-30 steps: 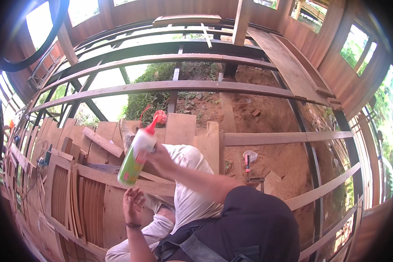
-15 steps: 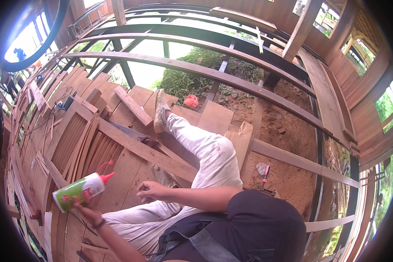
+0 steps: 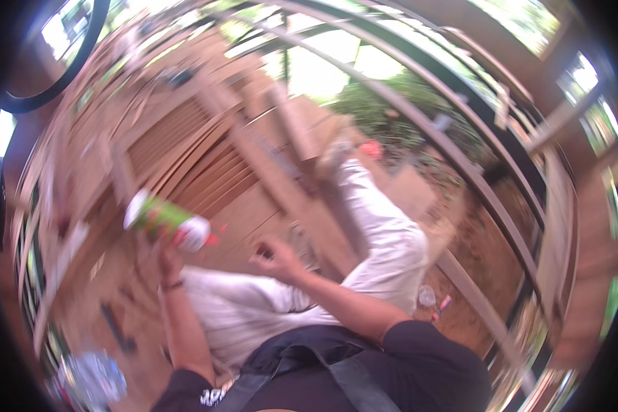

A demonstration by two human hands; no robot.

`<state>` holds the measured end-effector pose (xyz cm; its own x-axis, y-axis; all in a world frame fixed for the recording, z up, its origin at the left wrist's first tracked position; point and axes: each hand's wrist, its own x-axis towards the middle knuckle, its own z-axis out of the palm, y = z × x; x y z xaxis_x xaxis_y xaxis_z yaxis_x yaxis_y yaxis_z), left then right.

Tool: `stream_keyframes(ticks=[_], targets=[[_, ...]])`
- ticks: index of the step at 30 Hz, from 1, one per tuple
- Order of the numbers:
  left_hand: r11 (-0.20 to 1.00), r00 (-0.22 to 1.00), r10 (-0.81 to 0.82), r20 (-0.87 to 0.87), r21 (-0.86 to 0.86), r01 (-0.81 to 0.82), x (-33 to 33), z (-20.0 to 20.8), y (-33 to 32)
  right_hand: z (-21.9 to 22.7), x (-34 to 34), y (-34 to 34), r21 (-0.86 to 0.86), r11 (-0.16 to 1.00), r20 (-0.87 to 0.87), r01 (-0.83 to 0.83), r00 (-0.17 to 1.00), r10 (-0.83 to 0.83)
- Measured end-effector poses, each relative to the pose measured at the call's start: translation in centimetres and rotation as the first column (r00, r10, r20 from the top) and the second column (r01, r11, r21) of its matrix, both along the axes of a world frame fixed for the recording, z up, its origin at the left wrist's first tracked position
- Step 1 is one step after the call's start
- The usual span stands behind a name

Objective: The person is assembling a wooden structure by hand, using a saw to cut wooden slats and applying glue to secure them in place. The person repeatedly measures, cuts, and glues the slats to fit within the frame.

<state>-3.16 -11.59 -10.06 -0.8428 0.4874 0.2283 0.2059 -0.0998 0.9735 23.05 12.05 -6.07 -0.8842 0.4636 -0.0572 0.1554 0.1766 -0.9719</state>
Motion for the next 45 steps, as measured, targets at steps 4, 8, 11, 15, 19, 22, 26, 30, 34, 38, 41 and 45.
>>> stream_keyframes(ticks=[4,8,11,15,19,22,26,30,34,38,41,45], targets=[[0.992,0.940,0.016,-0.340,-0.113,-0.058,7.9,10.8,9.9,3.0,-3.1,1.4,0.042,0.997,-0.158,-0.061,0.985,0.067],[0.988,0.881,-0.094,-0.463,-0.152,0.025,10.0,11.7,11.7,2.4,-6.4,2.4,-0.308,0.900,-0.290,-0.309,0.931,0.220],[0.965,0.881,-0.081,-0.465,-0.257,-0.047,9.5,12.3,10.7,2.1,-8.6,-0.3,-0.372,0.903,-0.399,-0.215,0.915,0.054],[0.921,0.870,-0.058,-0.489,-0.362,-0.142,8.7,12.1,9.6,-0.7,-11.6,-2.4,-0.549,0.815,-0.358,-0.186,0.933,-0.028],[0.912,0.858,0.015,-0.513,-0.344,-0.222,8.2,11.3,9.3,-4.3,-13.9,-3.9,-0.685,0.711,-0.316,-0.160,0.944,-0.092],[0.911,0.836,0.067,-0.544,-0.309,-0.274,8.1,11.2,9.3,-5.5,-14.8,-5.0,-0.712,0.689,-0.272,-0.137,0.958,-0.090],[0.912,0.831,0.100,-0.548,-0.284,-0.297,7.6,11.0,9.4,-6.5,-15.1,-6.1,-0.728,0.675,-0.226,-0.117,0.971,-0.076],[0.911,0.836,0.093,-0.540,-0.292,-0.290,7.1,10.8,9.3,-7.0,-15.2,-6.7,-0.730,0.675,-0.197,-0.111,0.979,-0.051],[0.910,0.856,0.084,-0.511,-0.310,-0.274,6.9,11.1,9.1,-7.3,-15.1,-6.9,-0.727,0.678,-0.175,-0.110,0.984,-0.029],[0.903,0.874,0.023,-0.485,-0.366,-0.226,6.8,11.4,8.1,-7.6,-14.8,-7.0,-0.727,0.678,-0.153,-0.105,0.988,-0.011],[0.882,0.875,-0.031,-0.484,-0.425,-0.204,6.5,11.0,7.5,-7.7,-14.5,-7.1,-0.725,0.679,-0.141,-0.113,0.990,0.014],[0.854,0.872,-0.089,-0.482,-0.487,-0.182,6.5,10.9,7.6,-7.6,-14.2,-6.9,-0.717,0.686,-0.124,-0.126,0.991,0.053]])
